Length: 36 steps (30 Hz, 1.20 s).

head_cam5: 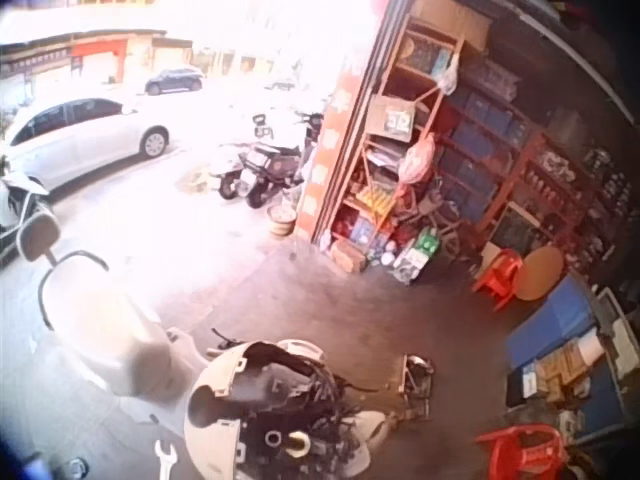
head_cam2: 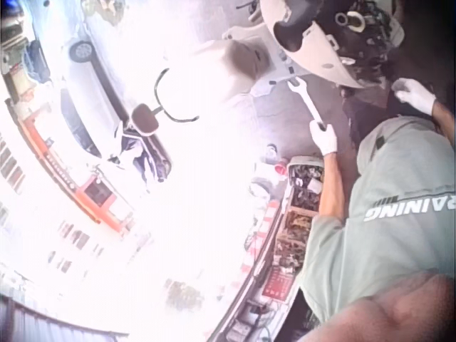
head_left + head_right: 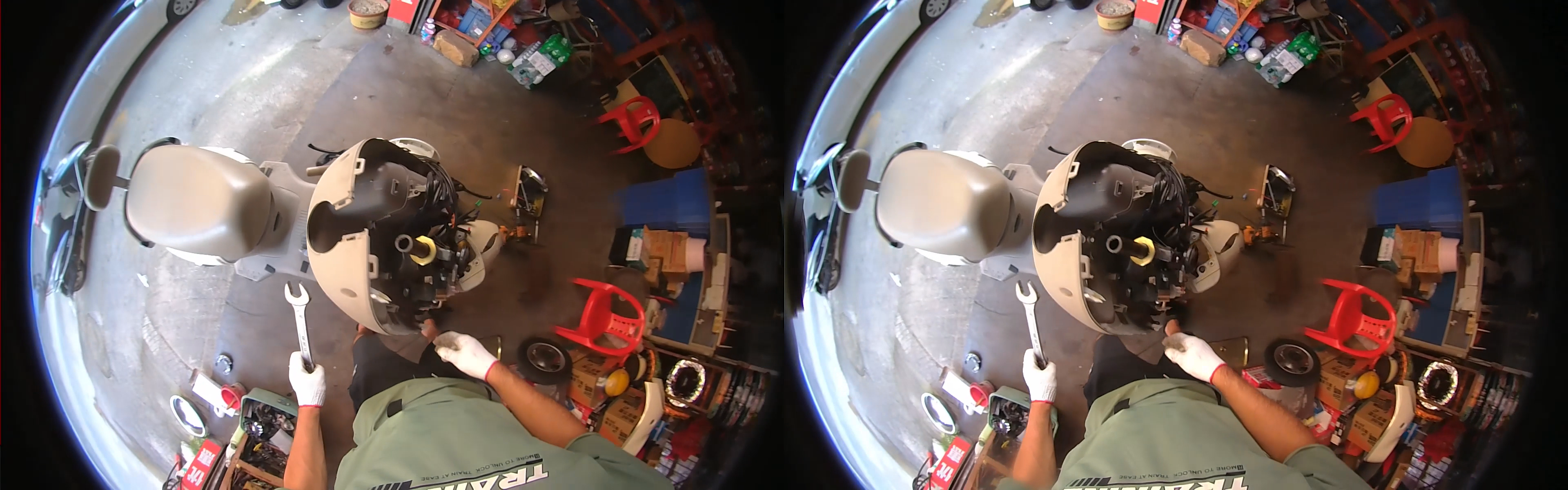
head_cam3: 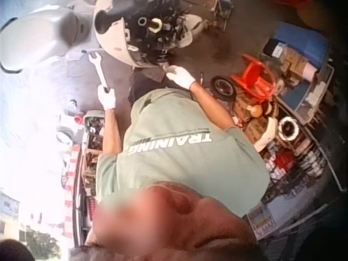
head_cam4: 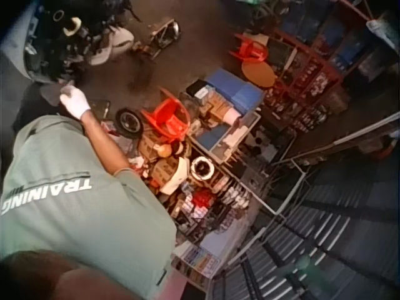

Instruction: The person moves wiring and components inside the front panel of a motorcycle by hand and uses an adjustable wrench to turn a bolt.

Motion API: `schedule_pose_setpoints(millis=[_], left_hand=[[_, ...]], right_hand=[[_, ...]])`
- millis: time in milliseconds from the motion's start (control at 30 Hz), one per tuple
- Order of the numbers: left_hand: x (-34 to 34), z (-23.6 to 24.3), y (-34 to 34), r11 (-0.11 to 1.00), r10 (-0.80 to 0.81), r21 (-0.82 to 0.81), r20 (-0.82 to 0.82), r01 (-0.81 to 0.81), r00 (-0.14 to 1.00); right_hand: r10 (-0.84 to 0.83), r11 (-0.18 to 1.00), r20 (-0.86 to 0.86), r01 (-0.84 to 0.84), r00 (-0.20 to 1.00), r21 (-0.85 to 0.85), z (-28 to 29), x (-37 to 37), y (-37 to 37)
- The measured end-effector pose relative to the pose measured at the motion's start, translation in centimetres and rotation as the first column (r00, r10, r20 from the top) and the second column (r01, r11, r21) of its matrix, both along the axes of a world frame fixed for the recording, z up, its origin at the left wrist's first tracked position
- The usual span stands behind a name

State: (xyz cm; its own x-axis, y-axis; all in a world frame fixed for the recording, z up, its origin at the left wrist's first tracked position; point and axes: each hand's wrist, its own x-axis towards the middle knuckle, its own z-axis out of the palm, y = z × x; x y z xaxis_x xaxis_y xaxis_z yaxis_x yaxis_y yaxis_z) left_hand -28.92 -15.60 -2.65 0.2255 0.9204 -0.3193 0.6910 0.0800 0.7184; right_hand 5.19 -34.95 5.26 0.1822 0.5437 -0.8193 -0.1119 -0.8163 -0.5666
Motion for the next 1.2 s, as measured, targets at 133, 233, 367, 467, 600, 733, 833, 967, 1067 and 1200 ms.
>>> schedule_pose_setpoints(millis=[133, 233, 367, 467, 600, 733, 833, 967, 1067, 1200], left_hand=[[0.8, 5.1, -2.6, 0.996, 0.006, 0.088, 0.007, -0.006, 1.0], [2.2, 5.5, -6.3, 0.999, -0.036, 0.031, -0.089, 0.039, 0.995], [3.6, 1.3, -10.6, 0.962, -0.018, -0.264, -0.297, -0.064, 0.955], [3.2, -2.2, -10.2, 0.943, -0.12, -0.332, -0.403, -0.023, 0.907], [4.9, -7.8, -6.6, 0.938, -0.233, -0.34, -0.476, 0.067, 0.848], [10.2, -10.5, -0.9, 0.94, -0.278, -0.293, -0.348, 0.178, 0.895], [10.3, -17.6, 1.8, 0.951, -0.305, -0.169, -0.352, 0.261, 0.885], [12.0, -23.7, 5.5, 0.917, -0.39, -0.049, -0.305, 0.395, 0.869], [13.3, -25.9, 7.4, 0.885, -0.457, -0.037, -0.263, 0.465, 0.85], [16.1, -28.1, 9.2, 0.857, -0.508, -0.044, -0.252, 0.514, 0.824]], right_hand=[[0.177, 0.964, 0.027, -0.179, 0.984, 0.198, 0.7, 2.2, 1.1], [0.203, 0.959, -0.012, -0.196, 0.979, 0.207, 0.5, 4.5, 1.1], [0.162, 0.953, 0.01, -0.159, 0.987, 0.256, -1.9, 7.3, -1.6], [0.154, 0.975, 0.007, -0.153, 0.988, 0.16, -0.9, 7.8, -2.3], [0.211, 0.972, 0.13, -0.222, 0.969, 0.077, -0.8, 8.1, -4.0], [0.137, 0.987, 0.155, -0.12, 0.978, -0.111, -0.2, 7.3, -5.4], [0.052, 0.967, 0.106, -0.024, 0.993, -0.253, -0.4, 5.3, -6.0], [-0.007, 0.908, 0.088, 0.044, 0.996, -0.416, 0.8, 2.6, -4.2], [-0.057, 0.893, 0.116, 0.103, 0.992, -0.438, 1.1, 1.1, -2.7], [0.117, 0.918, 0.213, -0.024, 0.97, -0.396, 0.4, 0.2, -2.4]])
